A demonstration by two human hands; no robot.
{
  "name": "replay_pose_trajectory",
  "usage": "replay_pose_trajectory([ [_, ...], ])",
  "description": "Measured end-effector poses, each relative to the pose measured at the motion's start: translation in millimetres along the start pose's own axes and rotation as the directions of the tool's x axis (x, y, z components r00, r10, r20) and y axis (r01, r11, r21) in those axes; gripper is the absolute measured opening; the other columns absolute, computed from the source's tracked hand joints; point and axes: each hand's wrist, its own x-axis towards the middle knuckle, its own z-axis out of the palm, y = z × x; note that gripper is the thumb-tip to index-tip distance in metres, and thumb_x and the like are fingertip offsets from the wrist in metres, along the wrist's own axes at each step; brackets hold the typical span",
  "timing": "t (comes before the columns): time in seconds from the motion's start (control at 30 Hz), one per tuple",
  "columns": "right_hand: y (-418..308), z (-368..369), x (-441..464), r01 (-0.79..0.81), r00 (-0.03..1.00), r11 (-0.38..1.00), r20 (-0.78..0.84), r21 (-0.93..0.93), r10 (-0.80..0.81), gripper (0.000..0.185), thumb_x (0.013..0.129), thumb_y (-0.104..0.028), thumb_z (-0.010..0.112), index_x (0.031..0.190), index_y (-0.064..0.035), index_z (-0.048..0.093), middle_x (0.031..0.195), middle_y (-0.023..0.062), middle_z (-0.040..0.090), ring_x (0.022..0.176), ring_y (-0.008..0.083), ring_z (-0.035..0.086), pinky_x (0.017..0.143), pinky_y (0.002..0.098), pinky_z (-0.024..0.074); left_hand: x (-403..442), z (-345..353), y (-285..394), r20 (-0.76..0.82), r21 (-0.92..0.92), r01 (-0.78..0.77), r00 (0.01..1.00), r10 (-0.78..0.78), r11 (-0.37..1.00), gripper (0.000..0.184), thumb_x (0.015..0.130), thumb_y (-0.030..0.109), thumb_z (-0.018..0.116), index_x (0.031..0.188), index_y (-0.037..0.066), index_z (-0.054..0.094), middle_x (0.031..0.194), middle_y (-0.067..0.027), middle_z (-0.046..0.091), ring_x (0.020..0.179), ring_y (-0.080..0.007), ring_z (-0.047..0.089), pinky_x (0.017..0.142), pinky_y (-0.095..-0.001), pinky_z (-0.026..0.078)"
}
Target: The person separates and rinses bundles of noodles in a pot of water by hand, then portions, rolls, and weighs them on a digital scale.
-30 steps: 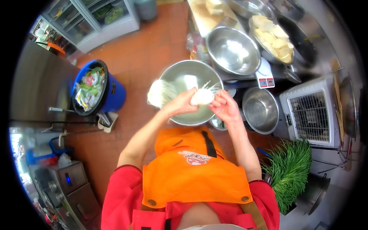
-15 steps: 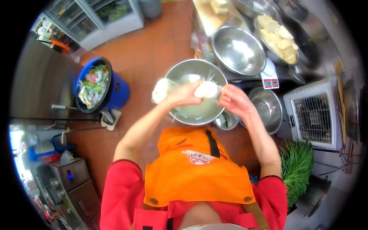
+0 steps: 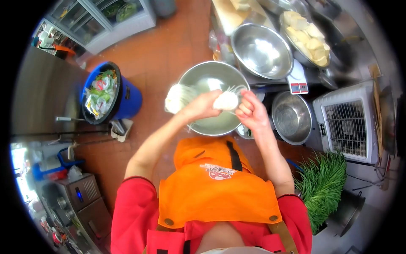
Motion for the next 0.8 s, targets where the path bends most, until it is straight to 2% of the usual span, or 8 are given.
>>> replay_pose_trajectory([
  [0.17,-47,-12,-29,-0.106,0.993,0.974,0.03,-0.2,0.114,0.009,0.092,-0.013,0.057,0.097,-0.0055,0.059,0.051,-0.0078,0.028,0.041,0.0046,0.024,0.043,0.0222,0.0222,-9,-51,-28,0.012,0.41,-0.132,0.99,0.139,0.902,0.042,0.065,0.006,0.067,0.105,0.008,0.053,0.095,-0.0111,0.062,0.095,-0.0332,0.06,0.079,-0.0412,0.047],
  [0.27,-46,-19,-30,-0.226,0.974,0.862,-0.085,-0.453,0.211,0.009,0.092,-0.013,0.057,0.095,-0.0046,0.059,0.051,-0.0081,0.028,0.041,0.0042,0.025,0.042,0.0221,0.0223,-14,-70,-9,0.128,0.484,-0.134,0.988,0.081,0.865,0.043,0.063,0.004,0.067,0.104,0.009,0.055,0.099,-0.0086,0.061,0.102,-0.0299,0.058,0.086,-0.0416,0.043],
  [0.43,-63,-15,-44,-0.191,0.981,0.878,-0.051,-0.439,0.188,0.011,0.093,-0.012,0.055,0.096,-0.003,0.059,0.053,-0.0084,0.031,0.043,0.0033,0.027,0.042,0.021,0.0224,-19,-93,-21,0.112,0.444,-0.174,0.984,0.138,0.879,0.043,0.061,0.003,0.069,0.103,0.009,0.058,0.099,-0.007,0.061,0.101,-0.0275,0.057,0.089,-0.0419,0.041],
  [0.63,-69,-33,-53,-0.248,0.968,0.64,-0.164,-0.727,0.189,0.016,0.094,-0.014,0.053,0.099,-0.002,0.062,0.06,-0.0078,0.041,0.047,0.0019,0.031,0.044,0.0186,0.0246,-32,-127,-17,0.179,0.637,-0.202,0.977,0.113,0.744,0.043,0.06,0.004,0.071,0.101,0.01,0.059,0.098,-0.0055,0.062,0.1,-0.0261,0.057,0.088,-0.0398,0.041],
  [0.67,-68,-32,-50,-0.237,0.971,0.609,-0.161,-0.757,0.178,0.016,0.094,-0.014,0.052,0.099,-0.0021,0.062,0.062,-0.0079,0.043,0.048,0.0019,0.033,0.045,0.0187,0.0251,-33,-128,-19,0.19,0.636,-0.211,0.975,0.114,0.743,0.043,0.06,0.005,0.071,0.101,0.01,0.059,0.098,-0.0056,0.062,0.1,-0.026,0.057,0.089,-0.0397,0.041],
  [0.73,-61,-30,-36,-0.136,0.989,0.405,-0.102,-0.904,0.106,0.017,0.094,-0.015,0.051,0.099,-0.0034,0.062,0.065,-0.0076,0.046,0.052,0.0027,0.036,0.046,0.0195,0.0272,-35,-128,-16,0.217,0.632,-0.229,0.969,0.115,0.74,0.043,0.06,0.005,0.071,0.1,0.01,0.059,0.098,-0.0058,0.062,0.102,-0.0257,0.057,0.089,-0.0396,0.04],
  [0.77,-56,-29,-27,-0.087,0.995,0.291,-0.068,-0.953,0.074,0.017,0.094,-0.015,0.051,0.099,-0.004,0.063,0.067,-0.0075,0.047,0.053,0.0031,0.037,0.047,0.0199,0.0283,-34,-124,-12,0.248,0.59,-0.263,0.959,0.139,0.763,0.043,0.06,0.006,0.071,0.1,0.009,0.059,0.096,-0.0073,0.062,0.097,-0.0275,0.059,0.083,-0.0398,0.044],
  [0.8,-53,-27,-16,-0.044,0.999,0.296,-0.033,-0.954,0.041,0.016,0.095,-0.016,0.051,0.1,-0.005,0.062,0.068,-0.007,0.049,0.056,0.0043,0.04,0.051,0.0208,0.0321,-31,-118,-17,0.301,0.498,-0.231,0.95,0.083,0.836,0.04,0.061,0.007,0.069,0.1,0.006,0.058,0.098,-0.0105,0.063,0.094,-0.0338,0.059,0.079,-0.0406,0.048],
])
